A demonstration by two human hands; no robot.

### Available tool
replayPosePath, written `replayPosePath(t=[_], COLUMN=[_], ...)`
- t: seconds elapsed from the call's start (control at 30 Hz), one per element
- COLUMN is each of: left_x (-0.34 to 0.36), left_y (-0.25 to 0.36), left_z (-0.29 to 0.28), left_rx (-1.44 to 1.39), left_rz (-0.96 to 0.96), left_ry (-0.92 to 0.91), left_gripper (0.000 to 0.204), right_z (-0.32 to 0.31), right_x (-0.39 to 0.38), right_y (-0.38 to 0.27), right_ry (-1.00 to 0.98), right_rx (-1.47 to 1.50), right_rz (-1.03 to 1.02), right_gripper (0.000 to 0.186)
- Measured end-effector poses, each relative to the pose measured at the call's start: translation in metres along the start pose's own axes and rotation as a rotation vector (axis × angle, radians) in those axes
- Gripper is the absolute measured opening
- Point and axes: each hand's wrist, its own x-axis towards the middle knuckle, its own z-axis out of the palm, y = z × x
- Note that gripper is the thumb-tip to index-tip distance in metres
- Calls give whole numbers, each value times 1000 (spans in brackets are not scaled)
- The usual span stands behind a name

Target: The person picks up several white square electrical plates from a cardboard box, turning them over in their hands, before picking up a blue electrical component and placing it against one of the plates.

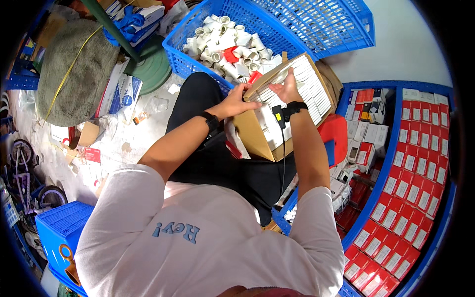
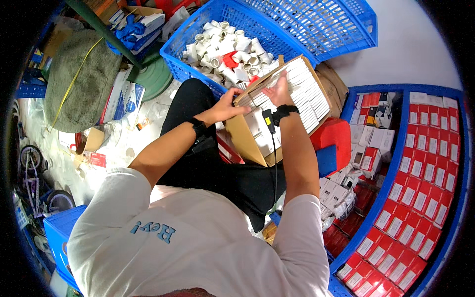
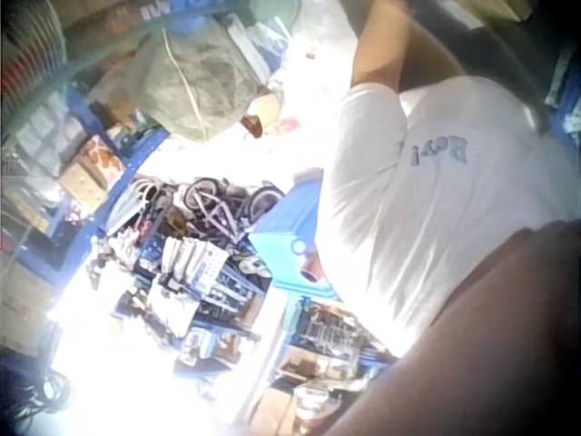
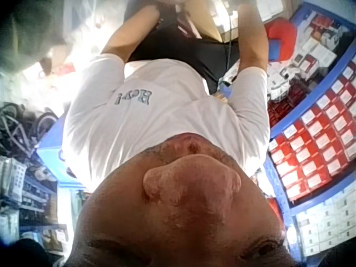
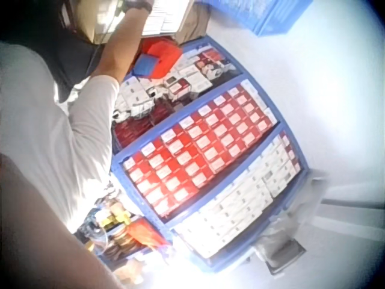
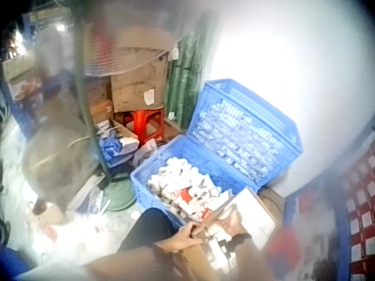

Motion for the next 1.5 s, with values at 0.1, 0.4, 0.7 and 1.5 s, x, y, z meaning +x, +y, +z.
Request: replayPosePath(t=[0.1,0.4,0.7,1.5], left_x=[0,-2,2,2], left_y=[2,4,-4,-2], left_z=[-1,0,3,-2], left_rx=[5,12,30,-34], left_rz=[-15,-15,-13,-19], left_ry=[-11,18,8,-21], left_gripper=[76,77,77,73], right_z=[-5,-8,-9,-52], right_x=[5,12,-9,-89], right_y=[-4,4,3,60], right_ry=[15,133,143,-350], right_rx=[-54,-368,-332,-1708], right_rz=[35,-317,-373,-708], right_gripper=[82,53,47,78])
